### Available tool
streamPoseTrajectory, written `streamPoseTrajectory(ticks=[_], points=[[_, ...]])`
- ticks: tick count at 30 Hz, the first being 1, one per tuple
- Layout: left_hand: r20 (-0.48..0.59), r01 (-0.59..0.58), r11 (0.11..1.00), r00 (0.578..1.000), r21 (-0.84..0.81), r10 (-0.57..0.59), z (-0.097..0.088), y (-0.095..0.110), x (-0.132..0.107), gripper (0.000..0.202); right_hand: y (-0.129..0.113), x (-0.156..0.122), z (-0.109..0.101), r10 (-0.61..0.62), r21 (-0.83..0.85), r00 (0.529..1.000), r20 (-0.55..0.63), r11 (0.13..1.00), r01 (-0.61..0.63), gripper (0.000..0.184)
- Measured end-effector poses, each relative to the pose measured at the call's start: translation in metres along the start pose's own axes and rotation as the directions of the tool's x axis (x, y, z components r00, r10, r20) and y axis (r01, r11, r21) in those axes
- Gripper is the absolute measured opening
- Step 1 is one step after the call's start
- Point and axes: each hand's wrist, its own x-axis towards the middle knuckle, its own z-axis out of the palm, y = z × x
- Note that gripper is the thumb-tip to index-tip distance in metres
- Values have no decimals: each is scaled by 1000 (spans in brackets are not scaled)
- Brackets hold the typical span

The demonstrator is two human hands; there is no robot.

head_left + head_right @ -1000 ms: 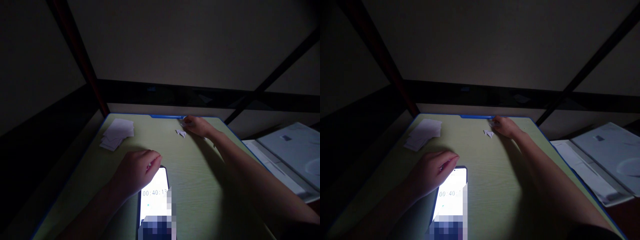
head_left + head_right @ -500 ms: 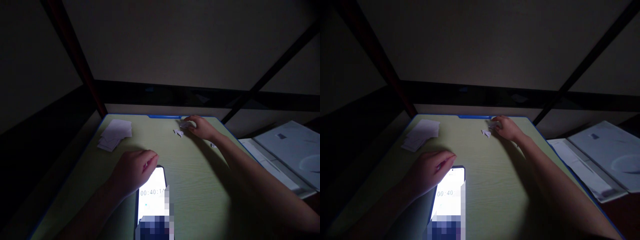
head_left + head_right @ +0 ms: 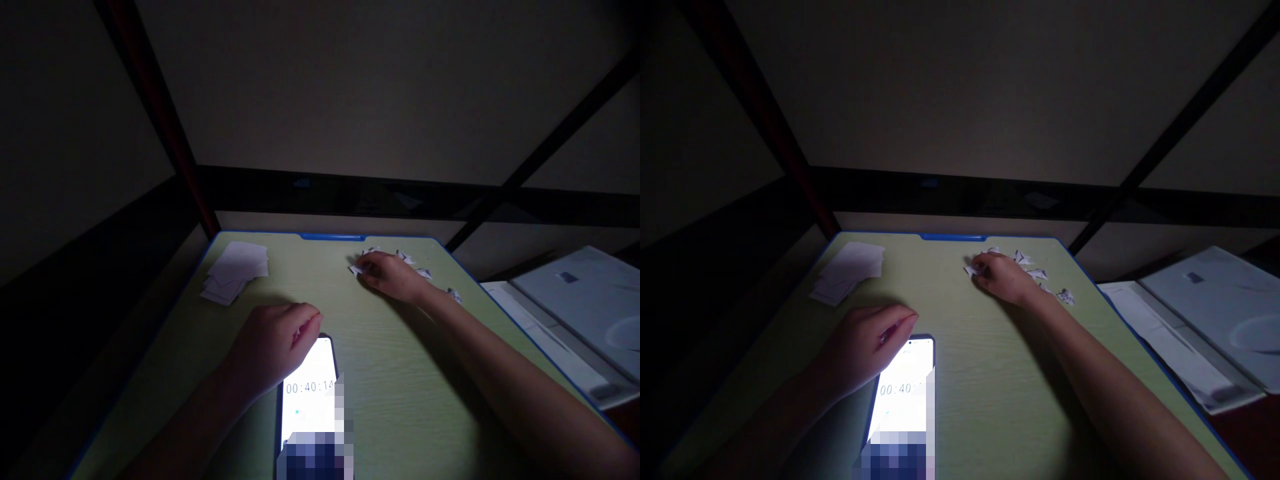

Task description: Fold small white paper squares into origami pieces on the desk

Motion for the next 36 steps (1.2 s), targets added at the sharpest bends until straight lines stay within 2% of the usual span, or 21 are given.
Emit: streamPoseTrajectory(ticks=[4, 8, 11, 14, 18, 21, 25, 29, 33, 36], points=[[9, 7, 1000, 1000, -6, -7, 0, 0, 0, 23, 0, -3, -3, -20, 3, 1000, -16, 1000, 21, 30], [0, -7, 1000, 1000, 4, 7, 0, 1, 1, 25, -9, -12, -7, -7, -46, 994, -105, 999, 2, 35], [-9, -17, 1000, 1000, 6, 17, 0, 1, 1, 25, -20, -22, -8, -27, -158, 979, -201, 987, -5, 39], [-7, -14, 1000, 1000, 3, 14, 1, 0, 0, 25, -27, -31, -7, -80, -277, 954, -290, 961, -4, 35], [4, 10, 1000, 1000, -2, -10, 2, 0, 0, 25, -29, -34, -7, -87, -333, 933, -349, 942, -37, 30], [16, 14, 1000, 1000, -11, -14, 2, 0, 0, 25, -31, -33, -6, -62, -326, 932, -356, 943, -62, 30], [23, 5, 1000, 1000, -17, -5, 2, -1, 0, 25, -34, -31, 0, 72, -187, 940, -333, 972, -141, 27], [24, 7, 1000, 1000, -20, -6, 1, 0, 0, 24, -20, -31, 3, 119, -131, 950, -289, 978, -162, 29], [14, -12, 1000, 1000, -29, 12, 0, 0, 0, 23, 15, -23, -2, 186, -130, 944, -273, 965, -227, 23], [12, -4, 1000, 1000, -24, 4, 1, 0, 0, 23, 38, -10, -4, 193, -146, 959, -208, 963, -226, 33]])
